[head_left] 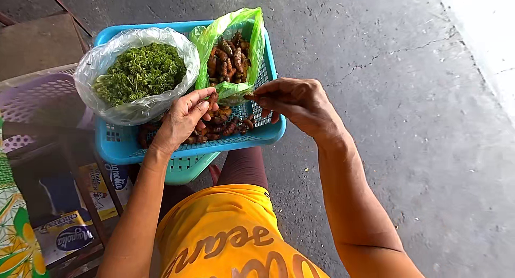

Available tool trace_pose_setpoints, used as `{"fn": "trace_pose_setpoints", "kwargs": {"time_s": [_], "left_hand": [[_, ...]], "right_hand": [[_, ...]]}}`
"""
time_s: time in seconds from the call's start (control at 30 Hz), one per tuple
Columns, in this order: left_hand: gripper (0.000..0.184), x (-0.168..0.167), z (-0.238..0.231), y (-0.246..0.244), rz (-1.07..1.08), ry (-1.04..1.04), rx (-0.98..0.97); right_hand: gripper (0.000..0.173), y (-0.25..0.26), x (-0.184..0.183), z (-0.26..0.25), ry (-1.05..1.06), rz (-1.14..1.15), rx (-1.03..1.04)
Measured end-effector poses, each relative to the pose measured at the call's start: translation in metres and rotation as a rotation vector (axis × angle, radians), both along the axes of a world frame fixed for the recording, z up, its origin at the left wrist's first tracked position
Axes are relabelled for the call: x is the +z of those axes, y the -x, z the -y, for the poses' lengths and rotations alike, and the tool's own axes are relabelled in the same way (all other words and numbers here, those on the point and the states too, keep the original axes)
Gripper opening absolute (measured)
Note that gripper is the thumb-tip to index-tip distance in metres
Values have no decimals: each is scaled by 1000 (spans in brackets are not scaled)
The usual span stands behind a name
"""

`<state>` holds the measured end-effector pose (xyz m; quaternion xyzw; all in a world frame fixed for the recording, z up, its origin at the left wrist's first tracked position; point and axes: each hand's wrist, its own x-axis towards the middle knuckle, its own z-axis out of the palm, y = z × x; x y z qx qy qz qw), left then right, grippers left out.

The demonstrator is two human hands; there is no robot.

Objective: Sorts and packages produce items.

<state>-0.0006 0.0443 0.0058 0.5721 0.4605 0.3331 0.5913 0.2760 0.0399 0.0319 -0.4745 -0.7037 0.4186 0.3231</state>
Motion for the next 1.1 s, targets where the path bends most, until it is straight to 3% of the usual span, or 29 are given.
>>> {"fn": "trace_pose_setpoints", "kwargs": {"time_s": [0.1,0.2,0.3,0.43,0.57,0.67,0.73,0.83,0.9,0.97,1.1], "left_hand": [[27,2,1,-7,73,-144,105],[22,15,0,-26,118,-244,143],[24,18,-6,-44,-20,-373,125],[27,10,-14,-49,-19,-259,169],[34,-1,-12,-51,-198,-347,209],[34,-5,-6,-52,-412,-439,156],[24,-12,-4,-51,-563,-520,14],[25,-16,0,-53,-834,-530,-289],[34,-15,0,-54,-950,-465,-407],[36,-14,-1,-51,-1004,-453,-418],[32,-11,-1,-32,-1068,-460,-397]], "right_hand": [[21,4,-1,2,122,-126,-129],[32,25,3,0,390,-307,-136],[28,45,3,-7,534,-576,-126],[22,50,6,-26,514,-588,-163],[16,51,11,-43,400,-339,-124],[19,46,6,-70,64,-9,-131],[27,43,9,-87,-149,304,-143],[46,45,21,-93,-253,661,-184],[34,44,26,-81,-283,711,-179],[19,41,25,-59,-241,763,-47],[9,56,0,-17,76,1136,273]]}}
